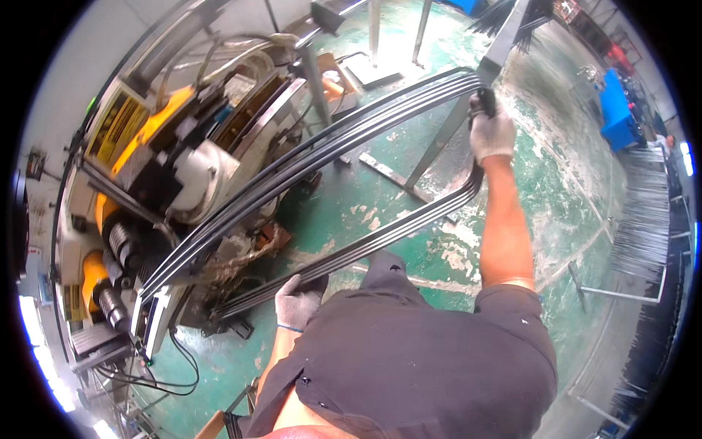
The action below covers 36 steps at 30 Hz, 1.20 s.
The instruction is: The person lifts a bundle of pre-bent metal rods from a rack and places them on a trolley. They then pick up straight metal rods and feed them one by one into a machine to bend them into a specific shape.
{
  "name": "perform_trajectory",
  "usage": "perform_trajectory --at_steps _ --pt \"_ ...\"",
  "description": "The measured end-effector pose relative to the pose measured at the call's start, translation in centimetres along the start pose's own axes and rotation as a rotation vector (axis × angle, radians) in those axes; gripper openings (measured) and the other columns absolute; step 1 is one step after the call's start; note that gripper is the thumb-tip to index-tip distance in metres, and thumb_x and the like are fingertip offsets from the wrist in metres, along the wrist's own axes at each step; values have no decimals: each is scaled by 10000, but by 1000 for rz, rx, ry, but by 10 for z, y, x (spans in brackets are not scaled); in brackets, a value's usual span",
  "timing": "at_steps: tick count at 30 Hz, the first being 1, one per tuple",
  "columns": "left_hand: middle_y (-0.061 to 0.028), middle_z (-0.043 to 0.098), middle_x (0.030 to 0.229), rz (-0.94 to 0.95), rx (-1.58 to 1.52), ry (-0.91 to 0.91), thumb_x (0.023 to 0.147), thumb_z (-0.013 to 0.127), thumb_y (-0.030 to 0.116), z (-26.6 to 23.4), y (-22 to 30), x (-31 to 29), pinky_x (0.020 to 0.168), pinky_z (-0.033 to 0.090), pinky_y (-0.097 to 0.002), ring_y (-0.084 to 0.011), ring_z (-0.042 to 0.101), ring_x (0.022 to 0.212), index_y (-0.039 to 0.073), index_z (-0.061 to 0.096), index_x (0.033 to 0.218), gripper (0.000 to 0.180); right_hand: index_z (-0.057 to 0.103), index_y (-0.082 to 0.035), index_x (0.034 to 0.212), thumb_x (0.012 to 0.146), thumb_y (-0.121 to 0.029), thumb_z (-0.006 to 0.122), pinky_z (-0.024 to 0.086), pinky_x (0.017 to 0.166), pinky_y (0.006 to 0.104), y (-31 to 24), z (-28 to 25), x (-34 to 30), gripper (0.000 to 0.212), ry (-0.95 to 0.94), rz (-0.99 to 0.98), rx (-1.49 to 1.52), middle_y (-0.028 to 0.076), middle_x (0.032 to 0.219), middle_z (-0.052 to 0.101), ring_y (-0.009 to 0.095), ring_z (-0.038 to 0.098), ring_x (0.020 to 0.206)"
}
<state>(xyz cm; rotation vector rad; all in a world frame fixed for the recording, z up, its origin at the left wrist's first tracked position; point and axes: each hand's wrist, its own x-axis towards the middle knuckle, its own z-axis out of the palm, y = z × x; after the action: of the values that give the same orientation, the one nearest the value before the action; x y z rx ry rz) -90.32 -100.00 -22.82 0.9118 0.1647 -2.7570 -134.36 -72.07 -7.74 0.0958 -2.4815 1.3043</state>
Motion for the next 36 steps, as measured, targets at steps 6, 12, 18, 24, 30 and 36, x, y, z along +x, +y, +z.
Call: perform_trajectory --at_steps 6,12,18,24,30,36 --pt "-308 647 1266 18 718 14 998 593 37 78 -80 78 966 584 -494 -416 683 1107 -141 519 1350 401 683 -140 1180 1038 -453 604 529 895 529 64 -43 230 353 195 -232 -502 242 1107 719 468 669 1092" --pt "-249 695 1142 260 813 378 976 591 -2 65 -64 91 835 632 -454 -353 726 946 -78 542 1310 347 636 -109 1303 1105 -391 294 530 999 555 149 14 359 485 197 -149 -901 207 1298 698 443 667 1193" --pt "-185 723 1022 484 737 568 943 658 32 28 -42 39 745 621 -385 -281 743 872 -26 629 1217 282 644 -64 1347 1052 -382 451 456 1101 546 187 63 370 474 394 -556 -1445 207 1463 605 331 600 1336" --pt "-160 723 1017 621 499 721 949 669 57 -60 -44 -30 704 620 -373 -253 725 820 -29 624 1247 313 675 -41 1315 979 -377 601 483 1067 460 290 176 94 481 -496 -449 -895 185 1374 676 285 650 1269" --pt "-97 741 968 1164 800 960 901 684 98 -162 0 -196 765 576 -368 -217 700 811 30 680 1103 213 685 -5 1329 903 -387 747 477 1074 391 240 233 -288 576 -1615 -217 -828 208 1329 710 281 666 1261" --pt "-156 760 1077 1526 1192 1829 909 675 50 -271 17 -494 948 576 -366 -263 741 1019 22 716 1133 229 701 -6 1284 908 -390 719 508 1051 420 7 267 -531 537 -1700 -932 -493 257 1260 720 373 675 1238"
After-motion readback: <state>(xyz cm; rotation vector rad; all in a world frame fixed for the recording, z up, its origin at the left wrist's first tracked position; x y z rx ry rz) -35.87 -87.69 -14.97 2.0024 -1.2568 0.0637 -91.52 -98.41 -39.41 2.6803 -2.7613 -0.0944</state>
